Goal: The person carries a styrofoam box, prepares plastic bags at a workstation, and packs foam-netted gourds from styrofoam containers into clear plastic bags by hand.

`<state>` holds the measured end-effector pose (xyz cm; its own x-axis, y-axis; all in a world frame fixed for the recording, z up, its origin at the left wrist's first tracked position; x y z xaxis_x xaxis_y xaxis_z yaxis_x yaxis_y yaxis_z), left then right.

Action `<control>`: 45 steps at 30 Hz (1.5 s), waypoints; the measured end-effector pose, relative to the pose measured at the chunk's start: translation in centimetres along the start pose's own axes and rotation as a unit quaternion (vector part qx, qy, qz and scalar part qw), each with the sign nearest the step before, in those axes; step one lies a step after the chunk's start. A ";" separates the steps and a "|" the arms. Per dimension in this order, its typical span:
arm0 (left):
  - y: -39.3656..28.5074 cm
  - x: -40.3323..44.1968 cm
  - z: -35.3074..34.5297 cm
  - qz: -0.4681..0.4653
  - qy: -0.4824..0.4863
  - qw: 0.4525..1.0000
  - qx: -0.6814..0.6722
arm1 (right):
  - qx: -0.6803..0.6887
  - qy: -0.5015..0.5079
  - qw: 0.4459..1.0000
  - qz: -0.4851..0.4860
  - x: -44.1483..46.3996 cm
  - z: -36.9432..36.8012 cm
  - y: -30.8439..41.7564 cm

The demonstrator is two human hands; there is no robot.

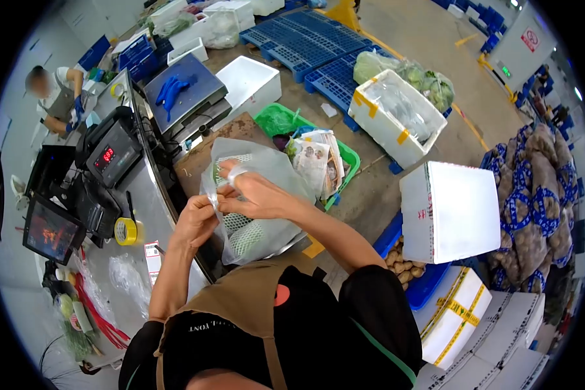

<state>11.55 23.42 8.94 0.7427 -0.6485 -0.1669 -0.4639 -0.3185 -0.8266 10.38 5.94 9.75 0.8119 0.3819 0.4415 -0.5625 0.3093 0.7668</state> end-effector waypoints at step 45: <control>8.6 5.3 10.6 0.144 -0.210 0.860 -0.442 | 0.201 -0.049 0.956 -0.208 -7.4 -4.3 -3.3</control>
<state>16.61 24.55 -4.75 0.5587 -0.5408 -0.6288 -0.7061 -0.7079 -0.0186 5.58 5.84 1.94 0.9739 0.2099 0.0863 -0.0985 0.0484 0.9940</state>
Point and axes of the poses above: each hand's wrist, its own x-axis towards the middle knuckle, its own z-axis out of the back of the hand, y = z × x, the point moved 2 cm from there along x, towards the middle knuckle
